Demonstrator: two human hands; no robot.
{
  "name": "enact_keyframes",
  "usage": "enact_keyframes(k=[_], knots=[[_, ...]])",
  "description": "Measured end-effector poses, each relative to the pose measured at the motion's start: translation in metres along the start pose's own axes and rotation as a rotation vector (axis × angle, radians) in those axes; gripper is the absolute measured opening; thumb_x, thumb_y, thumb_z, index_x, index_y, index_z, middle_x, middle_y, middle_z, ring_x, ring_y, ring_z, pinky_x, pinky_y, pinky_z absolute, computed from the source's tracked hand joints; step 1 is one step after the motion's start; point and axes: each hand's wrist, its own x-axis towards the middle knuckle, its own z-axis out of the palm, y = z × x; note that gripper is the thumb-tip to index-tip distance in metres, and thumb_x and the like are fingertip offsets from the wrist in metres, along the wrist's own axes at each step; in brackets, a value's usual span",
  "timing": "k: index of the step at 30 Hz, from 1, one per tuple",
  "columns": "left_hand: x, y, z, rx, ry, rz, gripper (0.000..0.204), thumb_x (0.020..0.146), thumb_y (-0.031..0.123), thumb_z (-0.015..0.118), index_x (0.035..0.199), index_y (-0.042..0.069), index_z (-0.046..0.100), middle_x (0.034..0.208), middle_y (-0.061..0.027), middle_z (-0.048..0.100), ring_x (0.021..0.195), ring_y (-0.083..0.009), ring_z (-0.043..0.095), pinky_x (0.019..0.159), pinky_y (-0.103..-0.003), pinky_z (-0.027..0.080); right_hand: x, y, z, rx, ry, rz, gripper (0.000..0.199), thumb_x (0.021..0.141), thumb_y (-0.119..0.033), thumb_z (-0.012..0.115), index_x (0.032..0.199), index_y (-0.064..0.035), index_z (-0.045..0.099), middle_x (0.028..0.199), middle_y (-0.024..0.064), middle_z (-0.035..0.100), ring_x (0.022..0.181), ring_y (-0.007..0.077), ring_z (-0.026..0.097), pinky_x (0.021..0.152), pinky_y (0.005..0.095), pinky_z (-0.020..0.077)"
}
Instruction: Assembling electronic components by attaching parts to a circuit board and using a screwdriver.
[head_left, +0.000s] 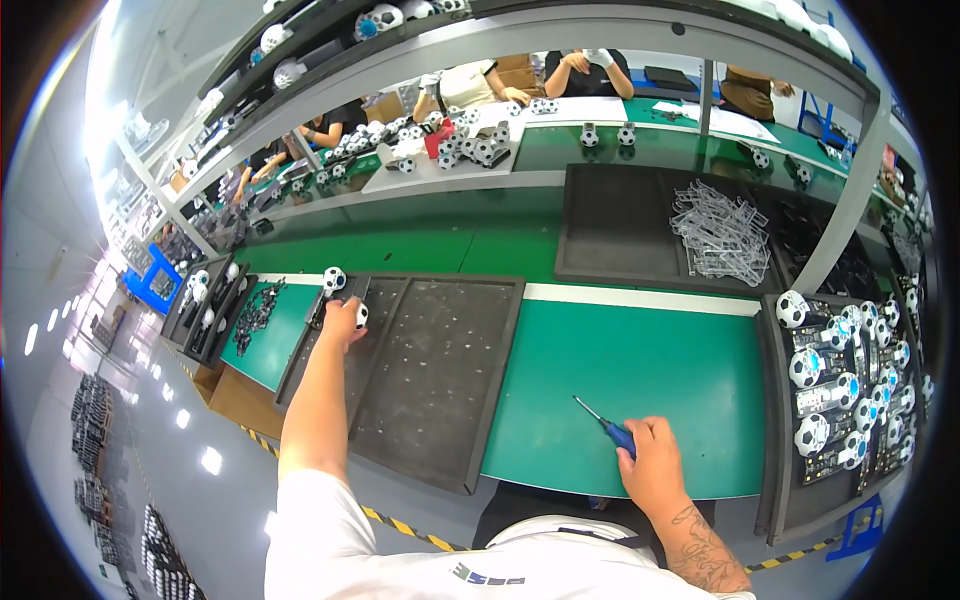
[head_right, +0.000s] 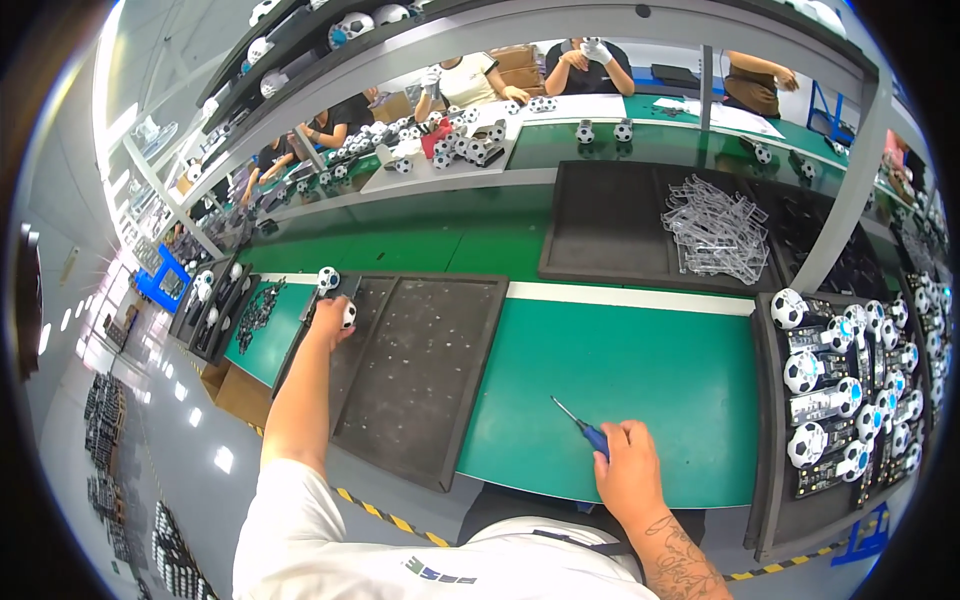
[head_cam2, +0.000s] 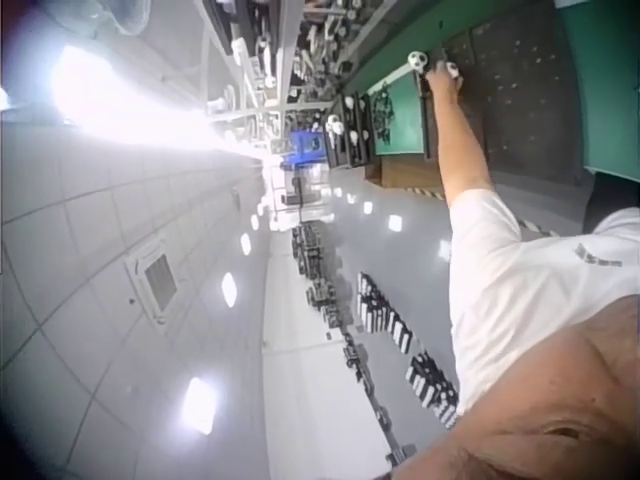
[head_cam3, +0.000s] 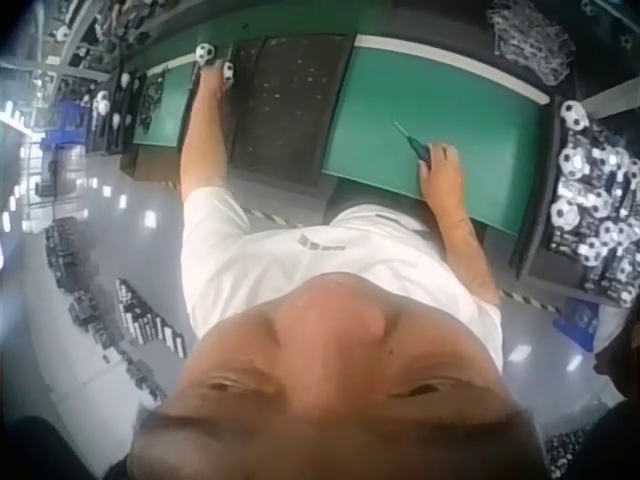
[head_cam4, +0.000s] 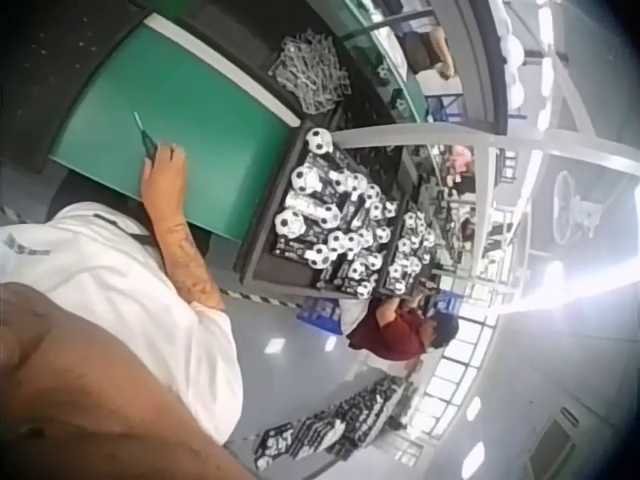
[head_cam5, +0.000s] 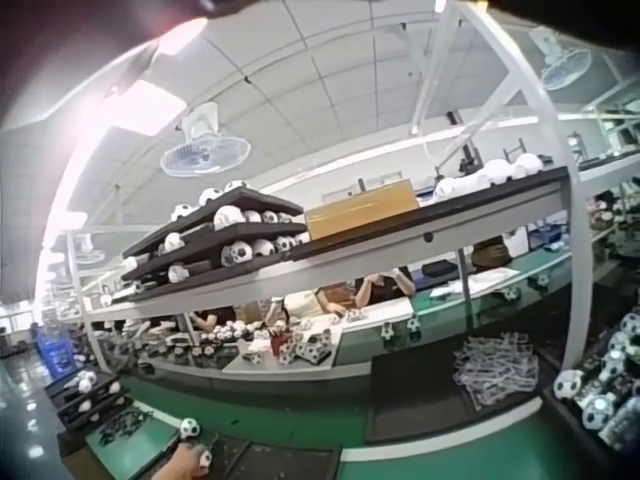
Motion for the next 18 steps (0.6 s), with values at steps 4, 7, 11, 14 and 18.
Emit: enact_keyframes(k=[4,7,11,14,18], knots=[[-0.063,0.042,0.042,-0.883,-0.316,-0.303,0.035,0.094,0.024,0.063,0.118,-0.001,0.063,0.108,-0.0204,0.068,0.095,-0.0374,0.067,0.077,-0.043,0.062,0.008,0.021,0.007,0.035,0.081,-0.013,0.029,0.087,-0.005,0.07,0.115,-0.0026,0.065,0.106,0.015,0.065,0.092,0.0346,0.065,0.083,0.0416,0.0552],[-0.133,0.069,0.087,-1.043,-0.905,-0.381,0.045,0.092,0.026,0.059,0.125,-0.005,0.062,0.113,-0.0232,0.068,0.1,-0.038,0.067,0.077,-0.043,0.061,0.026,0.025,-0.005,0.281,0.032,0.118,0.026,0.091,-0.005,0.063,0.117,-0.0022,0.061,0.098,0.0132,0.066,0.084,0.029,0.065,0.078,0.0392,0.0555],[-0.208,0.077,0.175,-1.051,-1.314,-0.553,0.052,0.099,0.035,0.059,0.135,-0.002,0.055,0.113,-0.0207,0.068,0.102,-0.0349,0.068,0.069,-0.038,0.059,0.083,0.012,-0.041,1.011,0.148,0.442,0.022,0.099,-0.007,0.055,0.121,-0.0048,0.057,0.093,0.007,0.063,0.077,0.018,0.063,0.067,0.0309,0.054],[-0.26,0.073,0.236,-0.995,-1.546,-0.555,0.057,0.104,0.054,0.061,0.135,0.007,0.057,0.111,-0.0157,0.069,0.091,-0.0284,0.071,0.062,-0.032,0.06,0.121,0.005,-0.056,1.13,0.207,0.445,0.018,0.101,-0.009,0.056,0.119,-0.0069,0.056,0.09,0.0042,0.06,0.076,0.0113,0.059,0.06,0.0235,0.0494],[-0.31,0.085,0.274,-0.559,-1.585,-0.376,0.039,0.101,0.027,0.071,0.134,0.008,0.06,0.115,-0.0137,0.07,0.089,-0.0251,0.07,0.068,-0.03,0.058,0.139,0.024,-0.058,1.425,0.32,0.32,0.019,0.103,-0.018,0.062,0.118,-0.0081,0.055,0.089,0.0023,0.059,0.068,0.0062,0.053,0.052,0.0194,0.0425]])
